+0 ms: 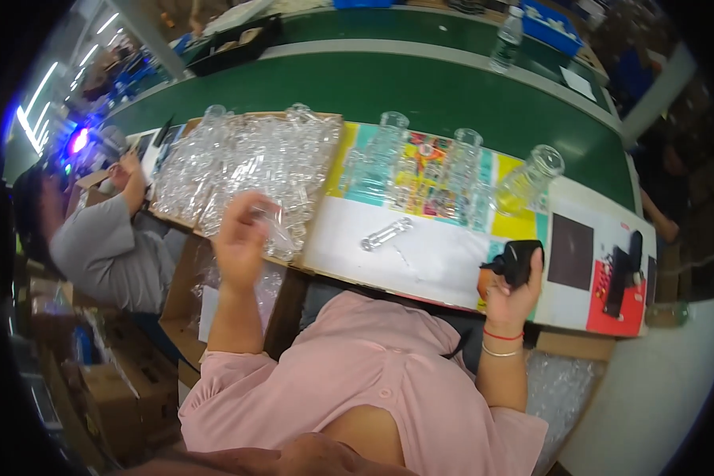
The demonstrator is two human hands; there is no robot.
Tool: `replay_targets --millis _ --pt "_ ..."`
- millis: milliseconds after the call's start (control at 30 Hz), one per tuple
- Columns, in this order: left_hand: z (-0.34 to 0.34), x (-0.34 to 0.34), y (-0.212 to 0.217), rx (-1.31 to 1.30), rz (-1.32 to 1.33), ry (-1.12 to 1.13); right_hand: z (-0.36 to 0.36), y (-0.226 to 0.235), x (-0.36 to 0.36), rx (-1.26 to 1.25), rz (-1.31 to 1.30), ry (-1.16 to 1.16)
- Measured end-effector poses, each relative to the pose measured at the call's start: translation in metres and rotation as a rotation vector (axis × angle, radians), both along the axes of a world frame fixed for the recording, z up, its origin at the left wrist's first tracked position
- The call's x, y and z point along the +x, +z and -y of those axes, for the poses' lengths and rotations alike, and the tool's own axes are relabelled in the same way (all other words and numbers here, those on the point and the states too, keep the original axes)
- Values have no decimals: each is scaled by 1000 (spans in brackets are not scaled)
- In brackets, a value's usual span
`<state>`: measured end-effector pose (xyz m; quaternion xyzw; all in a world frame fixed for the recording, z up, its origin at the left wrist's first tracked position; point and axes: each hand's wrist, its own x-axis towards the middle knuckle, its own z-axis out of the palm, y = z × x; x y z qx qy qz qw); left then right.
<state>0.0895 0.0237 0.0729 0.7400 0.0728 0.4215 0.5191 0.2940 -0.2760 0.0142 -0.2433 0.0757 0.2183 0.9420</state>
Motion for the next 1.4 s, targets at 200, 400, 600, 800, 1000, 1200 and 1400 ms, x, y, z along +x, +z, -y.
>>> replay_targets --millis 200,400,600,800,1000,1200,1400 --pt "112 81 -63 13 -450 -530 9 3 -4 -14 19 -24" --pt "124 104 -120 477 -259 -361 19 11 -6 -28 -2 -72" --pt "109 69 -114 612 -346 -294 18 -1 1 -34 -22 -75" --pt "108 65 -95 253 -486 -345 6 10 -12 -84 5 -47" --pt "114 60 -44 -359 -326 -507 -6 22 -25 -247 276 -190" --pt "118 54 -25 -387 -159 -520 -17 65 -48 -614 951 -356" --pt "119 52 -29 -385 -103 -518 -18 72 -57 -721 1097 -396"
